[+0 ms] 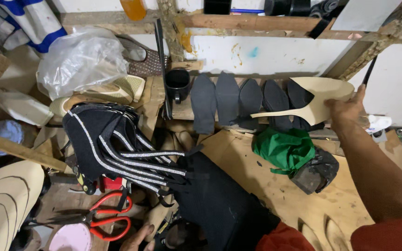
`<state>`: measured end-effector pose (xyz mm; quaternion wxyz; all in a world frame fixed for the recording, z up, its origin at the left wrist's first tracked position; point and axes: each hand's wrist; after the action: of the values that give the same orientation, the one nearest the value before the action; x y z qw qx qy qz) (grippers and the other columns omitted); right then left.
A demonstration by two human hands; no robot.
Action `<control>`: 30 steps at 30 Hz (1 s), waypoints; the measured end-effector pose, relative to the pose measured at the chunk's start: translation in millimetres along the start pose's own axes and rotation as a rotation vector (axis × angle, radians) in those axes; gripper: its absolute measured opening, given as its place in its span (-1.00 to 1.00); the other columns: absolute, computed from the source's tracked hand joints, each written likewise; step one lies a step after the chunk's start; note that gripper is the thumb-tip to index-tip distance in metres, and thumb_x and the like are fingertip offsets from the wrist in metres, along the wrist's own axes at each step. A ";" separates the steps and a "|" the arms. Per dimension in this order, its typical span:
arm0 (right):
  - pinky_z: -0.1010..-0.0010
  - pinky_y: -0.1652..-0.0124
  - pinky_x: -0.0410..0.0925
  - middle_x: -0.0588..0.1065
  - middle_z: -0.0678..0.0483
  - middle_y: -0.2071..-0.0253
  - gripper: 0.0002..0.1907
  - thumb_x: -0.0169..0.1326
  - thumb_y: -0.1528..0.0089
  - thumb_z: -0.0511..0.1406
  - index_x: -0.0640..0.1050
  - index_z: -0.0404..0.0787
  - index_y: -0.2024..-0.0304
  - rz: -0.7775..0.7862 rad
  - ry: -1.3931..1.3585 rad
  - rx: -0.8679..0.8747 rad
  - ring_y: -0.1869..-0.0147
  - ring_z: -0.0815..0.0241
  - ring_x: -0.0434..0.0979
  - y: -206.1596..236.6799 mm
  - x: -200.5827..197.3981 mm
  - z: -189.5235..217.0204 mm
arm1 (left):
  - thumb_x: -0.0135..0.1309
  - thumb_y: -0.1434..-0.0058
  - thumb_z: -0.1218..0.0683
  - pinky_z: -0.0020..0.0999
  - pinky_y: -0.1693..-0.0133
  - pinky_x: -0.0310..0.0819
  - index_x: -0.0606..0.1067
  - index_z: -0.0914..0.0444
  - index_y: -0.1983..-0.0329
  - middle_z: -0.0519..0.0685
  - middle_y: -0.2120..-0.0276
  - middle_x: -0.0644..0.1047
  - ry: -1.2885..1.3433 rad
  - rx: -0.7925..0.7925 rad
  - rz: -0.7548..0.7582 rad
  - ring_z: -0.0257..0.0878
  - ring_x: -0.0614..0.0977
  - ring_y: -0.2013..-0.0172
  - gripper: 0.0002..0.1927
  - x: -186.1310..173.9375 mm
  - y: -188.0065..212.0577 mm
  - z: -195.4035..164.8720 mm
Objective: The person repeatedly picks up a beige shoe upper and a black sole, applies a yellow liquid to the upper's edge, and presses the two parts together. They then place the assembled unit on a nearby shelf and repeat the process with new parts.
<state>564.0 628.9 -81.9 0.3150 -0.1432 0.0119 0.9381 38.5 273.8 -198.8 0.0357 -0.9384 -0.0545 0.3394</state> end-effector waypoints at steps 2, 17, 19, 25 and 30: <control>0.24 -0.06 0.48 0.31 -0.23 -0.34 0.24 0.33 -0.12 -0.52 -0.16 0.01 -0.61 -0.025 0.114 0.058 -0.27 -0.08 0.47 0.5 0.3 1.6 | 0.27 -0.05 0.11 -0.16 -0.18 0.42 0.54 0.23 -0.15 0.12 0.12 0.71 0.024 -0.029 0.015 -0.06 0.70 -0.05 -0.47 -1.8 5.3 1.7; 0.10 -0.25 0.35 0.48 -0.29 -0.19 -0.36 0.24 -0.29 -0.31 0.39 -0.37 -0.38 0.529 0.337 -1.073 -0.28 -0.22 0.49 97.6 75.2 21.4 | 0.11 -0.18 0.17 -0.17 -0.11 0.48 0.56 0.27 -0.10 0.15 -0.04 0.62 -0.024 -0.126 -0.247 0.08 0.62 -0.08 -0.62 -64.5 20.8 -128.1; 0.17 -0.23 0.39 0.53 -0.17 -0.09 -0.46 0.22 -0.30 -0.30 0.46 -0.30 -0.31 0.738 0.242 -1.098 -0.19 -0.06 0.56 144.7 99.6 40.0 | 0.11 -0.19 0.18 -0.16 -0.12 0.46 0.55 0.28 -0.10 0.15 -0.05 0.62 -0.027 -0.133 -0.265 0.09 0.61 -0.10 -0.62 -82.0 21.6 -147.7; 0.32 0.02 0.46 0.60 -0.04 0.02 -0.58 0.19 -0.23 -0.30 0.55 -0.28 -0.14 1.212 -0.142 -1.089 0.01 0.10 0.64 273.9 163.9 106.8 | 0.21 -0.20 0.08 -0.13 -0.17 0.41 0.56 0.28 -0.01 0.12 -0.03 0.62 -0.100 -0.038 -0.517 0.07 0.60 -0.13 -0.67 -131.3 48.3 -213.6; 0.21 0.01 0.44 0.56 -0.11 0.00 -0.64 0.23 -0.29 -0.35 0.57 -0.28 -0.13 1.084 -0.116 -1.356 0.04 -0.07 0.60 314.4 228.9 160.7 | 0.23 -0.19 0.07 -0.17 -0.14 0.44 0.56 0.29 0.00 0.10 -0.03 0.62 -0.241 0.372 -0.961 0.04 0.60 -0.12 -0.66 -147.7 81.8 -265.2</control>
<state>161.0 529.6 -12.3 -0.3282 -0.2264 -0.4990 0.7695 102.0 166.1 89.6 0.3465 -0.7399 -0.4210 0.3940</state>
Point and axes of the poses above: each hand's wrist, its own y-axis away from the middle knuckle, its own x-axis out of the palm, z = x × y
